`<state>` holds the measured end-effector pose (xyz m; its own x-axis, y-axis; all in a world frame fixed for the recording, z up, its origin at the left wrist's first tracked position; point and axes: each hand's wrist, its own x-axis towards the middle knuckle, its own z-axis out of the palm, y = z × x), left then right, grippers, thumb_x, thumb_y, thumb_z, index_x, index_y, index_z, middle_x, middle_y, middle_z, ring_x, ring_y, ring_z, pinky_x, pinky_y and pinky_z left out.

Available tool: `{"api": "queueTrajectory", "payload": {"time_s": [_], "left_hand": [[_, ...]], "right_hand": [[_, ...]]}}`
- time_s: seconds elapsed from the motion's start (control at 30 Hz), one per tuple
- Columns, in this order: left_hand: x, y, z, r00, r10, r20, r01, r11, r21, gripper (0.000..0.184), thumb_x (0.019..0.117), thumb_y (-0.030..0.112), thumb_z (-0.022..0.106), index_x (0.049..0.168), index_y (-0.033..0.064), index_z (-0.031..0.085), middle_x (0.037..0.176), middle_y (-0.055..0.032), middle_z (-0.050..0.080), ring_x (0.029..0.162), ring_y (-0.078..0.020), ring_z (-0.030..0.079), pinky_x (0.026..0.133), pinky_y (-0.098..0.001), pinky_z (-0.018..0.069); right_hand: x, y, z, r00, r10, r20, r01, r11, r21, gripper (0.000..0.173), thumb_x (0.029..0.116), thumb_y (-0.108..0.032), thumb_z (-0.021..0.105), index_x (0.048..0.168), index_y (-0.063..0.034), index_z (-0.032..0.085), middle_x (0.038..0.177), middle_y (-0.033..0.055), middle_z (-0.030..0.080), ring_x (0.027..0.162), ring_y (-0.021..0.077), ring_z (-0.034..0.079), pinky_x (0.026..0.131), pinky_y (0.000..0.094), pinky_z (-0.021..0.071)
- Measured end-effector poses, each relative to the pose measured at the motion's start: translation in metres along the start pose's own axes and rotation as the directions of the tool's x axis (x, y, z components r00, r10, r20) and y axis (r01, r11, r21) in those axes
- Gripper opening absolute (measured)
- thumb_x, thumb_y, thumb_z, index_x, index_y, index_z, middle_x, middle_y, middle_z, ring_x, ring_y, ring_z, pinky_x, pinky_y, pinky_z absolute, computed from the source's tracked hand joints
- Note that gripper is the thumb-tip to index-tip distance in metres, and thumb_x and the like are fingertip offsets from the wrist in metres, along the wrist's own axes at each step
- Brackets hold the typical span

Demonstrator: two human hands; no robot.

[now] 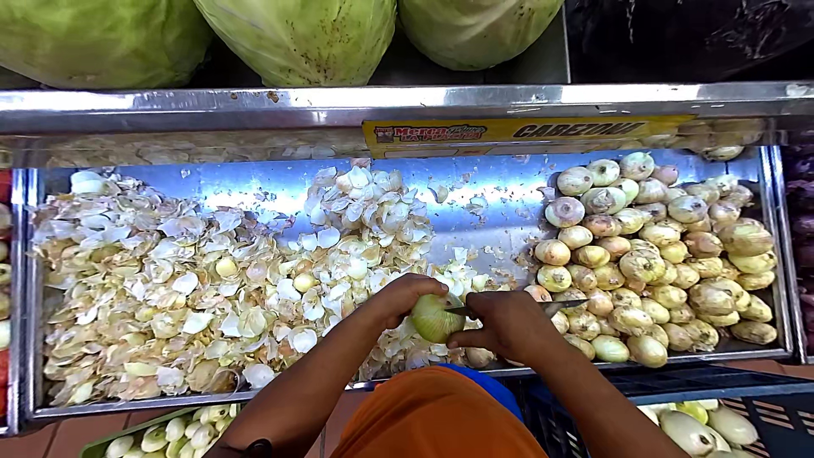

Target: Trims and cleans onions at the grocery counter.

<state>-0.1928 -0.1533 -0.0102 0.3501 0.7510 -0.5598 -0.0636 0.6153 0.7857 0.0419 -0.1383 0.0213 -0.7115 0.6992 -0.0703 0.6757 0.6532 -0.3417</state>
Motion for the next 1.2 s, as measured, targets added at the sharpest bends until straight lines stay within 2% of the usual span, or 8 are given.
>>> {"api": "queueTrajectory", "payload": {"time_s": [0.2,0.33,0.43,0.67,0.87,1.0,1.1,1.2], "left_hand": [[0.000,0.001,-0.008,0.992,-0.097,-0.087,0.068,0.956,-0.286,0.031,0.0952,0.036,0.058,0.104,0.0079,0.069,0.093,-0.0099,0.070,0.082,-0.0187,0.069,0.073,-0.0378,0.0587],[0.001,0.005,-0.013,0.987,-0.099,-0.127,0.040,0.914,-0.405,0.034,0.0973,0.038,0.054,0.105,0.0080,0.068,0.096,-0.0116,0.070,0.085,-0.0206,0.069,0.074,-0.0386,0.0585],[0.000,0.003,-0.011,0.982,-0.072,-0.177,0.004,0.934,-0.357,0.034,0.0991,0.037,0.055,0.108,0.0071,0.068,0.098,-0.0116,0.070,0.086,-0.0201,0.069,0.075,-0.0376,0.0578],[-0.006,0.002,0.002,0.965,0.103,-0.240,-0.077,0.990,0.114,0.035,0.0992,0.038,0.055,0.109,0.0080,0.069,0.094,-0.0132,0.069,0.084,-0.0234,0.067,0.075,-0.0448,0.0554],[-0.006,0.000,0.003,0.943,0.127,-0.307,-0.070,0.979,0.190,0.037,0.0995,0.043,0.055,0.105,0.0093,0.069,0.090,-0.0123,0.068,0.079,-0.0233,0.066,0.071,-0.0454,0.0540],[-0.006,0.005,-0.002,0.930,0.059,-0.364,-0.054,0.998,0.025,0.042,0.0999,0.048,0.051,0.115,0.0121,0.067,0.102,-0.0146,0.069,0.088,-0.0272,0.067,0.073,-0.0473,0.0550],[-0.007,0.011,-0.004,0.929,0.097,-0.357,-0.075,0.994,0.076,0.037,0.1002,0.042,0.052,0.110,0.0108,0.068,0.098,-0.0136,0.069,0.087,-0.0256,0.067,0.074,-0.0470,0.0547],[-0.010,0.008,-0.002,0.931,0.157,-0.331,-0.091,0.974,0.205,0.034,0.0999,0.040,0.054,0.106,0.0102,0.068,0.092,-0.0125,0.068,0.082,-0.0240,0.066,0.071,-0.0460,0.0537]], "right_hand": [[-0.014,-0.010,0.022,0.983,-0.179,0.027,0.179,0.984,0.014,0.069,0.0974,-0.074,0.041,0.068,-0.0139,0.057,0.055,0.0016,0.051,0.051,0.0198,0.058,0.047,0.0420,0.0472],[-0.018,-0.014,0.035,0.926,-0.137,0.353,0.130,0.991,0.043,0.072,0.1009,-0.071,0.036,0.084,-0.0064,0.062,0.070,0.0126,0.062,0.070,0.0328,0.067,0.062,0.0540,0.0524],[-0.013,-0.009,0.016,0.907,-0.056,0.418,0.017,0.995,0.095,0.060,0.0987,-0.065,0.052,0.097,-0.0065,0.067,0.083,0.0135,0.067,0.081,0.0335,0.069,0.072,0.0568,0.0539],[0.003,-0.011,-0.008,0.986,0.148,0.083,-0.153,0.986,0.061,0.070,0.0786,-0.085,0.060,0.086,-0.0153,0.068,0.066,-0.0003,0.060,0.062,0.0187,0.061,0.058,0.0450,0.0515],[0.003,-0.010,0.011,0.999,0.037,0.029,-0.037,0.999,-0.003,0.071,0.0914,-0.080,0.045,0.070,-0.0141,0.061,0.056,0.0015,0.054,0.054,0.0200,0.060,0.051,0.0444,0.0489],[-0.004,-0.020,0.024,0.965,-0.045,0.259,0.045,0.999,0.006,0.075,0.0982,-0.076,0.036,0.077,-0.0085,0.061,0.064,0.0101,0.059,0.064,0.0304,0.066,0.058,0.0527,0.0516],[-0.007,-0.014,0.020,0.992,0.027,0.122,-0.041,0.993,0.112,0.055,0.0980,-0.062,0.054,0.084,-0.0104,0.068,0.069,0.0062,0.064,0.065,0.0253,0.068,0.060,0.0513,0.0547],[-0.001,-0.008,0.007,0.989,0.132,-0.064,-0.125,0.987,0.102,0.059,0.0888,-0.074,0.059,0.082,-0.0152,0.068,0.063,-0.0015,0.059,0.056,0.0174,0.061,0.053,0.0450,0.0519]]}}
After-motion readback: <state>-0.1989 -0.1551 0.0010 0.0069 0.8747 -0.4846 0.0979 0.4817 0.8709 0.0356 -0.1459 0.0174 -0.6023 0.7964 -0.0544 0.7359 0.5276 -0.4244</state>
